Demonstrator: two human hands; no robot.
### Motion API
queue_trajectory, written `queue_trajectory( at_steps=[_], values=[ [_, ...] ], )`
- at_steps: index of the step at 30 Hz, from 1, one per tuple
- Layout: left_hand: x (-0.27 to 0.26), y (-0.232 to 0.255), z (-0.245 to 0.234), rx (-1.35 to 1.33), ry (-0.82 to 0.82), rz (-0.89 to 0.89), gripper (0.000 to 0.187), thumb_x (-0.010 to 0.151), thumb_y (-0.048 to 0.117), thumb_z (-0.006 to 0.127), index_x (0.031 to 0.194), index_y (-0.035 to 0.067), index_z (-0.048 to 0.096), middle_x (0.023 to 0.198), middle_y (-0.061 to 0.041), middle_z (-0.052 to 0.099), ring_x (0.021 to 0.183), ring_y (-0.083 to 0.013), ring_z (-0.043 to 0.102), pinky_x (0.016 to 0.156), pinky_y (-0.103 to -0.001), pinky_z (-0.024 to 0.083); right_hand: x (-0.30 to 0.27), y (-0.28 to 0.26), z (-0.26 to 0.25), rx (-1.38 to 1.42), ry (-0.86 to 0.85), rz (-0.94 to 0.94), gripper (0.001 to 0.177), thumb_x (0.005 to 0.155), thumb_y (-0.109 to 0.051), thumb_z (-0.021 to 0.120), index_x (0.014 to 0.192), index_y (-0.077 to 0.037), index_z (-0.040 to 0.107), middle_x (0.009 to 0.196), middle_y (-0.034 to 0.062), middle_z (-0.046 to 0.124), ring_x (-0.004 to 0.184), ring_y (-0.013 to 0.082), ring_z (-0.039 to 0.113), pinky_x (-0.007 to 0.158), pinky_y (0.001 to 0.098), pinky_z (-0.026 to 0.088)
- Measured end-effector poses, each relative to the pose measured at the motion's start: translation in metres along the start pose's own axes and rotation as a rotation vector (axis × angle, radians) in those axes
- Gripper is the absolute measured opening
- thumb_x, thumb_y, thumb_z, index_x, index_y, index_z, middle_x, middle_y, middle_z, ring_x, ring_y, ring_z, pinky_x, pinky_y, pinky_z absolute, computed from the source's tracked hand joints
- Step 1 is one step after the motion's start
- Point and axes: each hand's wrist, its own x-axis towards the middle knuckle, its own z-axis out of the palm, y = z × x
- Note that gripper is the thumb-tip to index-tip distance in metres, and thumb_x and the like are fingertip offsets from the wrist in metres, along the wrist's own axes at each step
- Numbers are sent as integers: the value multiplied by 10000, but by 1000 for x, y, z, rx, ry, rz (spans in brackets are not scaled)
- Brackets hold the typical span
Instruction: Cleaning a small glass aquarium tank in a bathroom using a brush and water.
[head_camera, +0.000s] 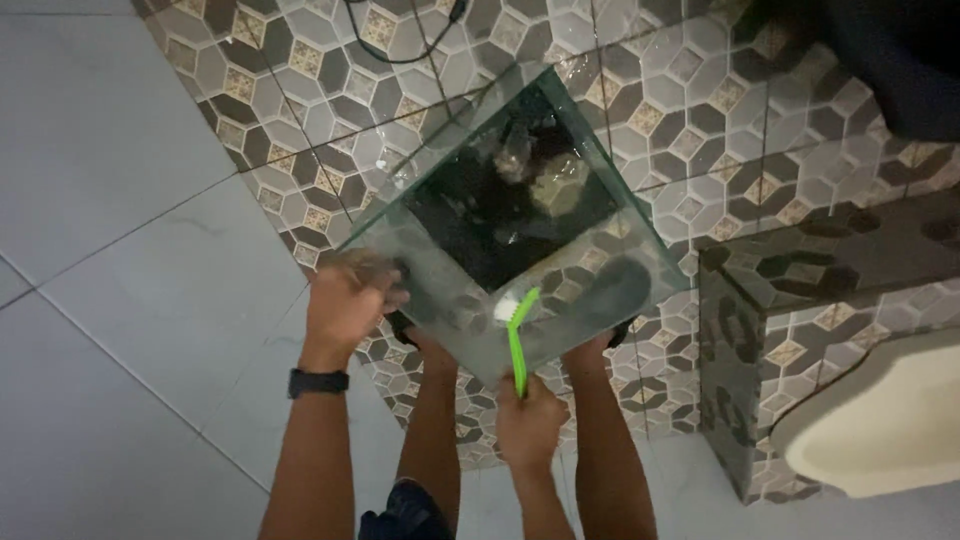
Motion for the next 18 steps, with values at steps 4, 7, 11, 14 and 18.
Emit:
queue_trajectory(
  at_steps=[4,7,11,14,18],
  values=[
    [-12,-17,43,328,243,-24,256,1020,181,676,1182,-5,747,902,-200,778,770,-344,736,700,-445,561,10,-25,-47,-67,-356,231,220,921,-205,667,869,1,723,629,97,649,566,150,590,561,348,501],
    [-10,-18,72,-362,454,281,598,1023,395,549,1474,19,435,1450,-190,555,1315,-330,572,1079,-457,487,19,-67,-78,-160,-504,192,446,915,-212,655,1350,-115,648,727,169,701,605,177,636,598,361,527],
    [0,-35,84,-960,320,66,829,973,659,320,1581,96,282,1579,-155,415,1444,-332,422,1149,-484,392,64,-101,-78,-274,-582,-296,557,925,-147,589,1480,-125,547,909,152,739,690,236,688,626,378,560],
    [-10,-17,83,-1064,277,78,880,989,699,285,1608,74,279,1591,-182,409,1461,-355,400,1174,-499,352,85,-180,-64,-497,-701,-513,545,909,-128,623,1453,-160,601,909,197,722,747,297,701,670,416,552],
    [-10,0,83,-1232,219,191,811,1017,622,347,1620,85,267,1568,-203,414,1418,-380,423,1162,-528,354,85,-262,-10,-972,-898,-557,371,874,-130,635,1241,-85,663,998,212,720,896,369,726,745,488,594]
  ],
)
